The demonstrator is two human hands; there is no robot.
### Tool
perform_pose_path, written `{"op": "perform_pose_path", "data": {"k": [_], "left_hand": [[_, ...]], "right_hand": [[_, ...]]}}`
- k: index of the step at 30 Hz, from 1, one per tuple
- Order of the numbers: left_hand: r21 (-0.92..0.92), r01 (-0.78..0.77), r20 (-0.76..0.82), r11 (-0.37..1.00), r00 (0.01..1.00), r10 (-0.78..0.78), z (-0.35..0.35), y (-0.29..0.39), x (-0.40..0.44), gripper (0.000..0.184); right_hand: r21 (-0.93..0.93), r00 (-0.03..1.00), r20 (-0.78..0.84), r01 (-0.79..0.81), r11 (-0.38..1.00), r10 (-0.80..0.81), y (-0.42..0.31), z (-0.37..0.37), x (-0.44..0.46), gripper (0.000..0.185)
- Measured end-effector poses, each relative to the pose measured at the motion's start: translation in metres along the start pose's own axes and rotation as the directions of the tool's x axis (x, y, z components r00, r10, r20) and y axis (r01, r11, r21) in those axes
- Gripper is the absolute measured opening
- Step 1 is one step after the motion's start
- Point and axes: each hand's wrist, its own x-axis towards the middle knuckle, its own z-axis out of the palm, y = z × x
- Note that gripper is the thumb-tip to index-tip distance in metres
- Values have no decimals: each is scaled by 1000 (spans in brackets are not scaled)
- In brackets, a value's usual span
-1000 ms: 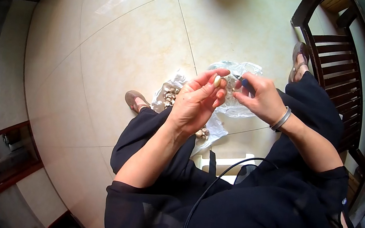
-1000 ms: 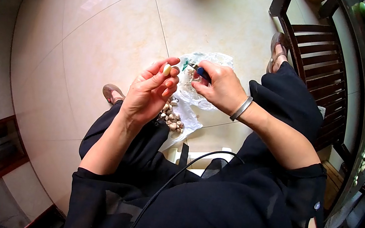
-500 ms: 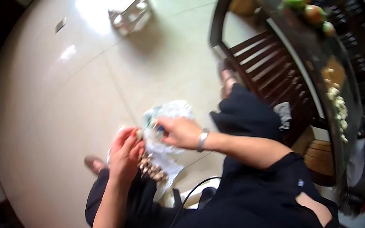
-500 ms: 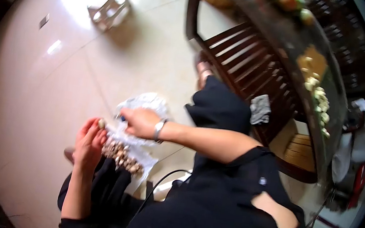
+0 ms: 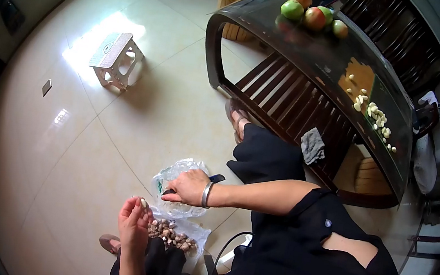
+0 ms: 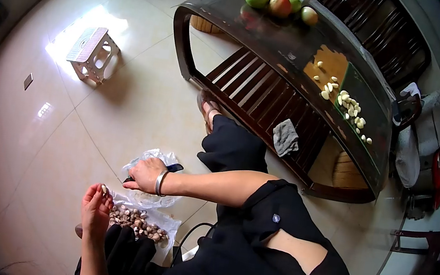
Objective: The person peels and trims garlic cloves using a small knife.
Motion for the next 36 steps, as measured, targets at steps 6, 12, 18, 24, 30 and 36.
{"op": "perform_pose_path", "data": {"k": [6, 12, 18, 24, 30, 36], "left_hand": [[29, 20, 45, 999, 999, -21, -3, 1, 0, 13], [20, 17, -11, 1000, 1000, -17, -4, -1, 0, 14], [51, -4, -16, 999, 1000, 5, -10, -5, 3, 13], [21, 17, 26, 1000, 999, -18, -8, -19, 2, 11], [42, -6, 108, 999, 994, 2, 7, -14, -6, 11], [24, -1, 129, 1000, 992, -3, -9, -1, -11, 13]], "right_hand": [[-158, 997, -78, -8, 987, -4, 7, 19, 8, 16], [-171, 995, 87, 56, 984, -42, 4, 9, 5, 14], [163, 988, -118, 120, 979, -101, 7, 13, 11, 30], [454, 928, -231, 368, 812, -291, -26, -2, -5, 48], [334, 915, -239, 393, 857, -327, -35, -10, -20, 40], [174, 699, -654, 512, 841, -290, 39, -93, -42, 25]]}}
